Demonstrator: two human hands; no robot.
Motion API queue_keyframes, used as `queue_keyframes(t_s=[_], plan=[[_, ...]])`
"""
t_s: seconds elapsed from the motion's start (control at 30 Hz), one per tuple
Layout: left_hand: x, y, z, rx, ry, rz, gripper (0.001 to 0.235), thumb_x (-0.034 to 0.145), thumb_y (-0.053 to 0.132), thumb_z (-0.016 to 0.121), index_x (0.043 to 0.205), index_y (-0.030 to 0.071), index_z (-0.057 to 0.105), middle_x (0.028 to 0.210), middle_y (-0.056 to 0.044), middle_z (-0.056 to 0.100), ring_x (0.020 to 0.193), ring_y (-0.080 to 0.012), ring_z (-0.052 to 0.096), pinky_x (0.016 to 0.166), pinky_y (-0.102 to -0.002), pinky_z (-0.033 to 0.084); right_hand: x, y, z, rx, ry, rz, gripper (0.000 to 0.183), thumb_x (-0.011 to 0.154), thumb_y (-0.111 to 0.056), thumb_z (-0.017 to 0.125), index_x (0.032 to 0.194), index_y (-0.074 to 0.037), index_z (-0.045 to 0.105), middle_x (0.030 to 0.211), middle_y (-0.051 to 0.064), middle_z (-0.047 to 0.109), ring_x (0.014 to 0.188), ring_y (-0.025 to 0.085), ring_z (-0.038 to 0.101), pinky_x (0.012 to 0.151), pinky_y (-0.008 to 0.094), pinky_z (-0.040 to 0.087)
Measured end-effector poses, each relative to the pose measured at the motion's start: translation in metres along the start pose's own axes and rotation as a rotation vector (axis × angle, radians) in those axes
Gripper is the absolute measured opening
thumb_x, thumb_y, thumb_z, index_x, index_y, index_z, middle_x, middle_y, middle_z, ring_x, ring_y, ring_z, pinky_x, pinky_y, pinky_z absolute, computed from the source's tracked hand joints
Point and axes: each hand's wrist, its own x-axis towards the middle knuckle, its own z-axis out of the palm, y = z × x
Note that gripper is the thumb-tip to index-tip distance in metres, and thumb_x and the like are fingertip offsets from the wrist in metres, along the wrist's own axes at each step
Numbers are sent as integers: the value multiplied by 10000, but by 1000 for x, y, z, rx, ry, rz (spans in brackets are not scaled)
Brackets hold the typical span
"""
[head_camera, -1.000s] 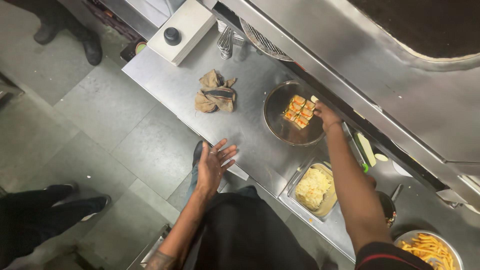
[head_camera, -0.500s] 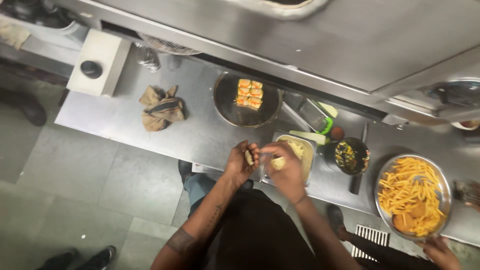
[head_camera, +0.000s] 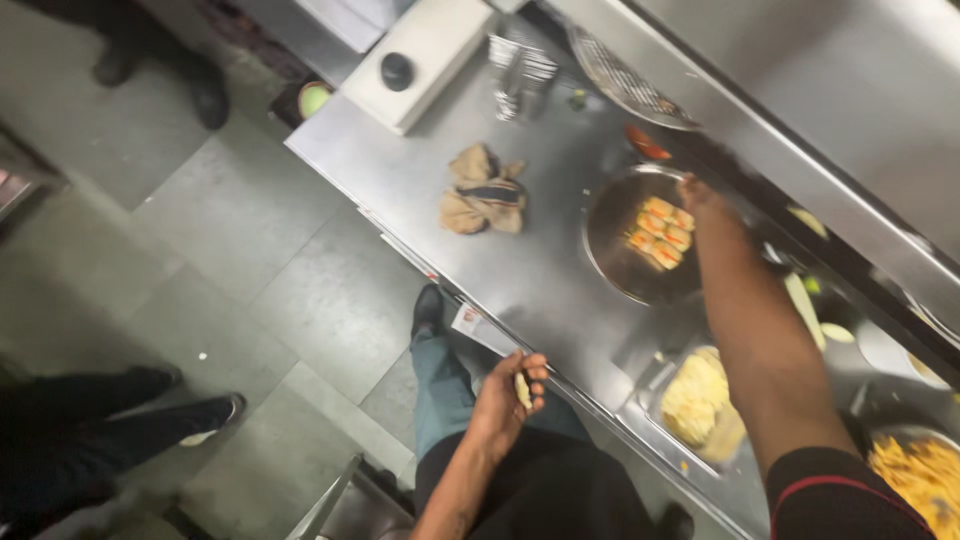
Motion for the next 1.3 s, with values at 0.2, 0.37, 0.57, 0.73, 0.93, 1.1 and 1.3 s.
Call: queue_keyframes(t_s=[0.2, 0.37, 0.57, 0.73, 0.93, 1.1, 1.3], plan=[[-8, 16, -26, -39, 40, 54, 382, 1008, 375, 507, 1093, 53, 694, 854, -13, 682, 702, -113, 602, 645, -273, 512, 22, -14, 18, 93, 83, 141, 261, 961, -143, 556, 1200, -99, 653, 1125, 42, 691, 977, 154, 661, 825, 308, 567], [-9, 19, -30, -1, 42, 39, 404, 1001, 390, 519, 1094, 41, 701, 863, -13, 683, 711, -107, 607, 647, -275, 513, 1, -1, 23, 244, 267, 215, 291, 988, -200, 527, 1242, -115, 643, 1198, 49, 687, 1053, 177, 663, 881, 333, 571], [-17, 23, -29, 31, 61, -8, 392, 991, 407, 538, 1102, 66, 698, 865, -2, 671, 720, -103, 604, 669, -266, 517, 3, -4, 40, 627, 356, 170, 333, 1021, -269, 492, 1292, -135, 631, 1285, 57, 681, 1143, 204, 665, 948, 363, 576], [-25, 23, -25, 42, 96, 1, 383, 982, 408, 551, 1088, 71, 699, 859, -1, 666, 715, -105, 596, 671, -276, 498, 12, -15, 37, 973, 189, 163, 370, 1049, -327, 463, 1334, -152, 621, 1358, 64, 677, 1219, 227, 667, 1004, 388, 580], [-26, 18, -22, 51, 87, 12, 379, 981, 407, 541, 1088, 76, 691, 857, 4, 664, 718, -109, 595, 676, -274, 499, -6, 12, 2, 1286, -9, 182, 418, 1081, -396, 428, 1385, -172, 609, 1445, 72, 672, 1309, 255, 669, 1072, 418, 585], [-11, 5, -22, 121, 86, 13, 379, 976, 399, 546, 1079, 69, 701, 848, 5, 664, 705, -100, 586, 647, -275, 483, -36, 51, -59, 1263, 97, 323, 427, 1062, -435, 432, 1319, -159, 633, 1262, 58, 748, 1151, 248, 720, 999, 414, 598], [59, -12, 5, 365, 105, 62, 295, 960, 328, 590, 1046, 82, 727, 781, 18, 639, 574, -80, 492, 480, -246, 379, -79, 94, -116, 1041, 150, 267, 435, 1045, -429, 484, 1321, -113, 598, 1152, 111, 716, 1066, 277, 694, 1017, 464, 618]])
